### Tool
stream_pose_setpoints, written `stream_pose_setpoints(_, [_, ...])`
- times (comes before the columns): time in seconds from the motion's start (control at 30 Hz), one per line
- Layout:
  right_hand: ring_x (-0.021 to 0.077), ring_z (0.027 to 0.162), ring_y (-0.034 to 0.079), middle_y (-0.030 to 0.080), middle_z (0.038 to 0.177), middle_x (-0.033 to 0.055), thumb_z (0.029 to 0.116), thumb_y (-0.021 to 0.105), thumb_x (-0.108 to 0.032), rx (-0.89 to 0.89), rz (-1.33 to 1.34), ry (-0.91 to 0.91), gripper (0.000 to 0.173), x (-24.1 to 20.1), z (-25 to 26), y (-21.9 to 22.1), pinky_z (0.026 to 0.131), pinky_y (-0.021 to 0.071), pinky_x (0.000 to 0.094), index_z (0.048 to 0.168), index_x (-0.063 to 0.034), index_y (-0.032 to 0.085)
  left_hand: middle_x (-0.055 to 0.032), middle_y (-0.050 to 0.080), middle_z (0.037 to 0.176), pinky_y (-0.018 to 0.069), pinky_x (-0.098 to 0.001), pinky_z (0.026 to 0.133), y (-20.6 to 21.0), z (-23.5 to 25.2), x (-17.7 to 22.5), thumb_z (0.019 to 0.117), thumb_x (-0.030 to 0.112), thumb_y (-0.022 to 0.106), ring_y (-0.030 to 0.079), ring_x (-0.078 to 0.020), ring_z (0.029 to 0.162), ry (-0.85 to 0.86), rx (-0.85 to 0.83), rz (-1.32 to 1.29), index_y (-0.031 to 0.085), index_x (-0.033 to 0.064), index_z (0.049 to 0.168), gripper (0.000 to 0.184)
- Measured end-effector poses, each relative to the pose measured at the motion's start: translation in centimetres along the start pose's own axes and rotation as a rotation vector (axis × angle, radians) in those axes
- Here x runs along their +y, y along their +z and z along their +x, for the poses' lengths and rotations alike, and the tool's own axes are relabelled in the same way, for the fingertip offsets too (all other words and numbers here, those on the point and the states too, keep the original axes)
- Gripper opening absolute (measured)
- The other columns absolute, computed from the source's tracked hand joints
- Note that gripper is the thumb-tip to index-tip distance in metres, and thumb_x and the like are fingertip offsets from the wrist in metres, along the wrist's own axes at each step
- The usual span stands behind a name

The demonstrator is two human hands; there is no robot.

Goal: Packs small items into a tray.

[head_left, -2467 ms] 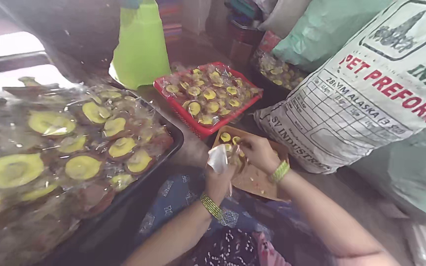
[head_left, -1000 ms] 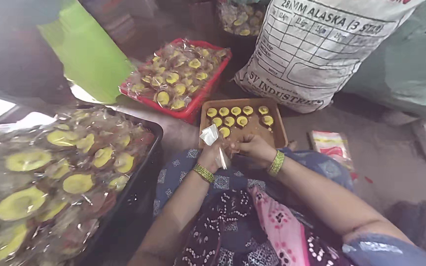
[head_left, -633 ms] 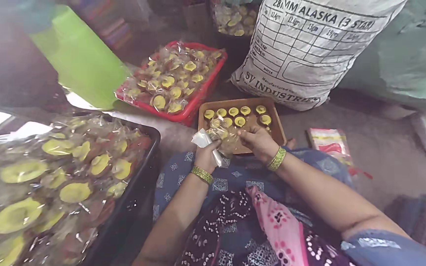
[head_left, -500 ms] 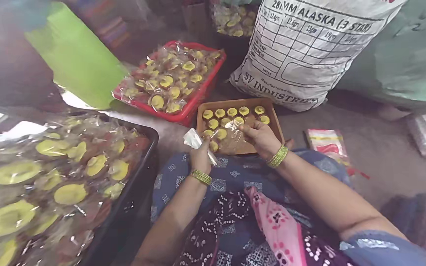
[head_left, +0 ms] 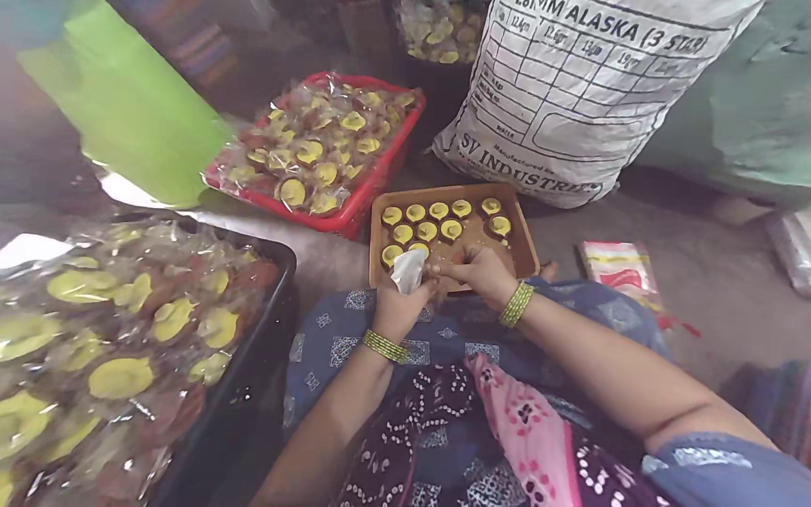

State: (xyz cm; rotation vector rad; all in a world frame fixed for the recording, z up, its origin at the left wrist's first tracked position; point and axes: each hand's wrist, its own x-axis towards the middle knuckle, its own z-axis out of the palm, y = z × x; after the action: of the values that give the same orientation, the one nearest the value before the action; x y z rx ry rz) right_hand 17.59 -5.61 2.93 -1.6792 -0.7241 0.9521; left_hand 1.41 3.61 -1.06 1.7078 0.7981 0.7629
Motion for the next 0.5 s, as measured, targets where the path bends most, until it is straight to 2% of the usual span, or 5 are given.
stream_pose_setpoints(0.1, [0.0078,0.065,0.058,0.061,0.074,-0.0005,0.0828,0.086,-0.026,-0.106,-0.099,0.017,0.031,-0.7,0.6,-1.2,0.064,0.0514,0.0259,0.089,-0.0050,0.064,-0.0078,0.075,0.104,0.0594,-0.0303,0.093,-0.2,0.0,-0.2,0.0806,0.020,0.084,0.072,-0.0099,0.097,0.032,-0.038,0.085,0.067,-0.0035,0.116,0.046])
stream_pose_setpoints(0.2, [0.0112,0.073,0.066,0.067,0.082,0.0028,0.0921,0.077,-0.037,-0.227,-0.245,0.038,0.034,-0.9,2.8,-3.2,0.072,0.0578,0.0304,0.097,-0.0043,0.067,-0.0083,0.075,0.106,0.0590,-0.0318,0.095,-0.2,-0.2,-0.6,0.0841,0.022,0.080,0.071,-0.0106,0.100,0.083,-0.079,0.140,0.069,-0.0022,0.116,0.042])
stream_pose_setpoints(0.3, [0.0314,0.097,0.070,0.071,0.107,0.0183,0.0975,0.065,-0.054,-0.160,-0.661,0.062,0.055,-0.2,7.4,-6.4,0.089,0.0571,0.0540,0.118,-0.0028,0.069,-0.0050,0.075,0.100,0.0589,-0.0300,0.091,-0.3,-0.2,-0.5,0.0856,0.012,0.073,0.070,-0.0090,0.095,0.068,-0.091,0.079,0.070,-0.0001,0.108,0.025])
stream_pose_setpoints(0.4, [0.0527,0.126,0.054,0.059,0.132,0.0321,0.0875,0.074,-0.057,0.021,-1.106,0.070,0.067,2.9,12.2,-10.5,0.098,0.0446,0.0738,0.124,-0.0010,0.068,-0.0041,0.074,0.097,0.0592,-0.0284,0.074,-0.7,0.6,0.1,0.0872,0.006,0.070,0.069,-0.0103,0.080,-0.125,-0.093,-0.078,0.069,0.0011,0.109,0.023])
stream_pose_setpoints(0.5, [0.0567,0.139,0.038,0.047,0.146,0.0345,0.0878,0.071,-0.048,0.114,-1.275,0.129,0.062,6.0,14.5,-13.4,0.100,0.0389,0.0754,0.127,-0.0004,0.067,-0.0105,0.073,0.101,0.0615,-0.0338,0.076,-0.8,1.2,-0.1,0.0872,0.006,0.076,0.071,-0.0184,0.085,-0.264,-0.058,-0.286,0.067,-0.0024,0.115,0.031])
